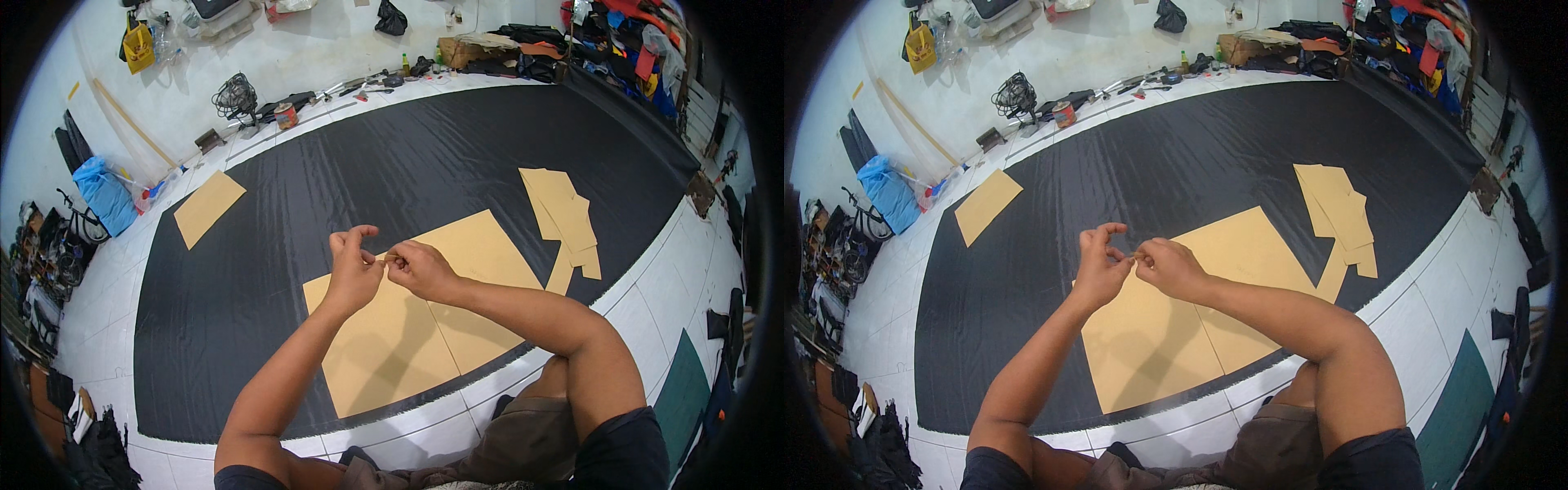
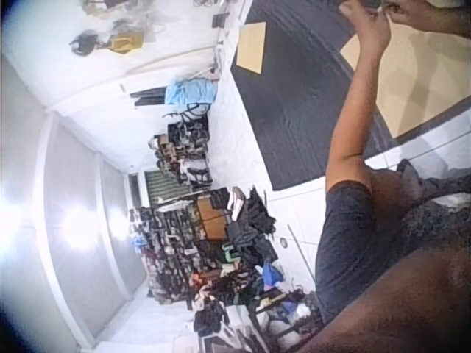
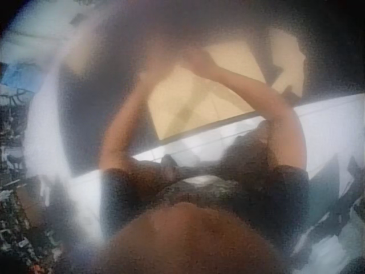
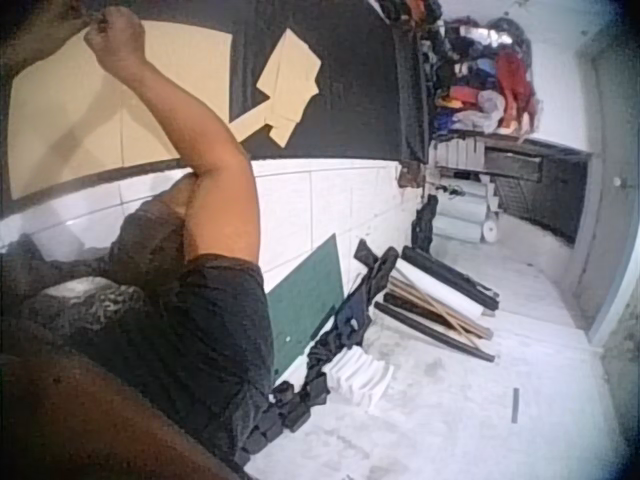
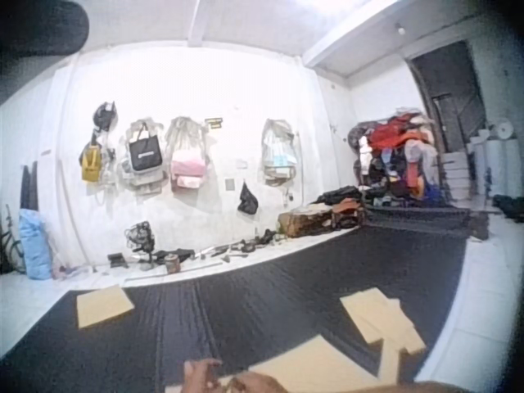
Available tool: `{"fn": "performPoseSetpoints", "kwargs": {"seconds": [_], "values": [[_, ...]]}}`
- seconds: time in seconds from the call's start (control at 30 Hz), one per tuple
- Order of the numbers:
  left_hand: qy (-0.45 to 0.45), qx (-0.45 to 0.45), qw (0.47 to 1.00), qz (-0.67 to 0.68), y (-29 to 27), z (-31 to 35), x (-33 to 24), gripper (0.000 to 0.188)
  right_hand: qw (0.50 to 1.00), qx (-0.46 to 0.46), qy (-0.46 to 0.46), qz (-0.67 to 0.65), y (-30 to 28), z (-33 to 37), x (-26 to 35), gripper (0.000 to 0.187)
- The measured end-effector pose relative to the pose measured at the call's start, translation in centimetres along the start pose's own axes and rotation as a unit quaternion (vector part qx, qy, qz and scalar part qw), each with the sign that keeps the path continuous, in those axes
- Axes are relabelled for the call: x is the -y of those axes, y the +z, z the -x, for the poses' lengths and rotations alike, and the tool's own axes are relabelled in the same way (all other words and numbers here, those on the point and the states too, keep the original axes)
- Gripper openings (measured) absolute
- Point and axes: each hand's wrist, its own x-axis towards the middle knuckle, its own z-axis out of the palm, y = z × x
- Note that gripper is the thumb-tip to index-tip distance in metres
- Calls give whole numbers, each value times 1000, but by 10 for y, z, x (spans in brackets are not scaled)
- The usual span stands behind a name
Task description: The person cuts a large sheet of cardboard into smaller rectangular pieces using a utility knife on a black mat. They repeatedly position the cardboard, cut along the edges, and stack the resulting pieces.
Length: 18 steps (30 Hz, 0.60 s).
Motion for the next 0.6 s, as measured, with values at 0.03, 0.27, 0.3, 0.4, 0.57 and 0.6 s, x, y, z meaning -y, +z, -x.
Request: {"fn": "performPoseSetpoints", "kwargs": {"seconds": [0.03,0.27,0.3,0.4,0.57,0.6], "values": [[7,-17,1000,-16,0,0,1,53,1000,3,19,0,-1,-1,-3,18],[-28,10,998,48,-27,-8,12,40,969,53,165,-178,-16,-12,0,31],[-30,23,998,55,-30,-10,15,39,961,62,178,-205,-18,-13,3,32],[-39,43,997,56,-35,-9,10,36,942,76,168,-280,-12,-16,1,32],[-26,67,996,53,-35,-8,7,36,919,105,190,-329,-11,-17,9,32],[-26,71,995,63,-34,-7,7,36,912,106,195,-344,-11,-17,11,32]]}}
